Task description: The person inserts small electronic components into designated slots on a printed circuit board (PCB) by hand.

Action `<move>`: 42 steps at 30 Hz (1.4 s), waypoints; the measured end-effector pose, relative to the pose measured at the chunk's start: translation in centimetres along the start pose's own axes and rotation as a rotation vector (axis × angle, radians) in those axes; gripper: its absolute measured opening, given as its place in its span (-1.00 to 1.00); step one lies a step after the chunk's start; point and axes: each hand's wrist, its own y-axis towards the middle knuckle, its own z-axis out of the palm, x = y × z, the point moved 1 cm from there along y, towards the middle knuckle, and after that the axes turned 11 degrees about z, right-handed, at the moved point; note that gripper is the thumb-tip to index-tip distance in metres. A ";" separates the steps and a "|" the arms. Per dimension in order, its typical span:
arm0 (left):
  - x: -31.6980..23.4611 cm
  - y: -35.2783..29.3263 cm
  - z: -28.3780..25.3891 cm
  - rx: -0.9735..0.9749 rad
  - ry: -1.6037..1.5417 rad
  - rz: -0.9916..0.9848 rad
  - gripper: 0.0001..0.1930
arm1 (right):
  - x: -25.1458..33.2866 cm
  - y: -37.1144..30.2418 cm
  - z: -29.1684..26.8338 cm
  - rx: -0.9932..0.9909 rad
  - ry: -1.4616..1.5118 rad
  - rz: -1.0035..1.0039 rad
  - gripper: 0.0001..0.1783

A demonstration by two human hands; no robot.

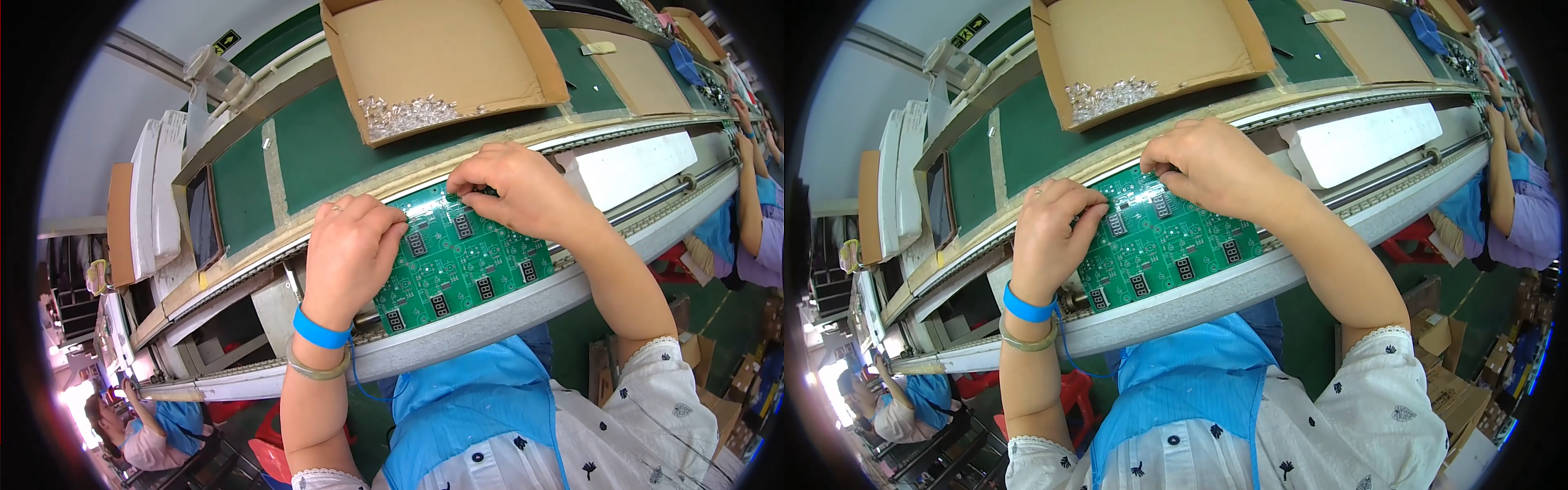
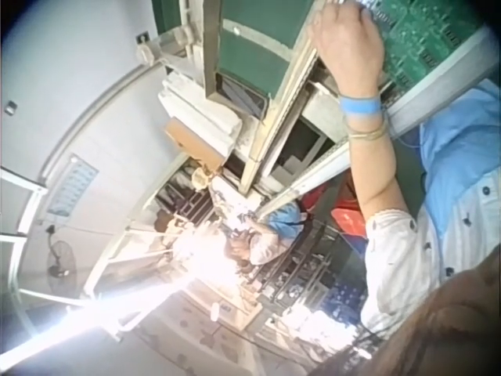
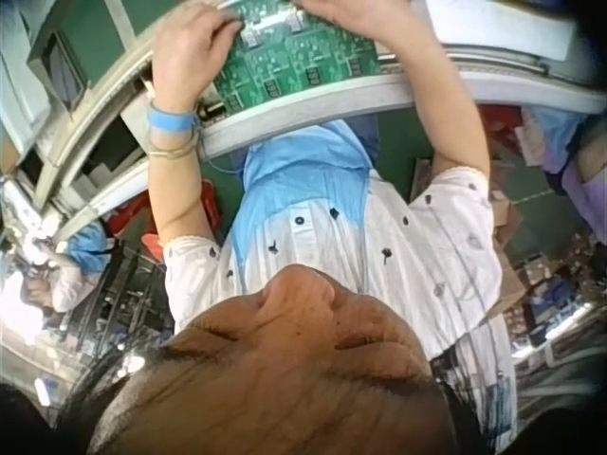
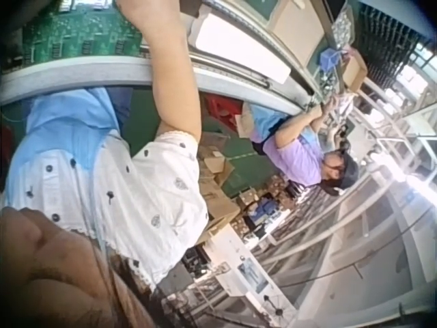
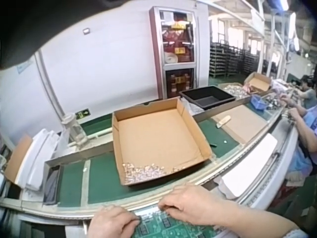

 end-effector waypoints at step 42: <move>5.0 12.6 0.9 0.023 0.329 0.105 -0.87 | 1.3 -0.4 0.3 -0.091 -0.156 -0.014 -0.79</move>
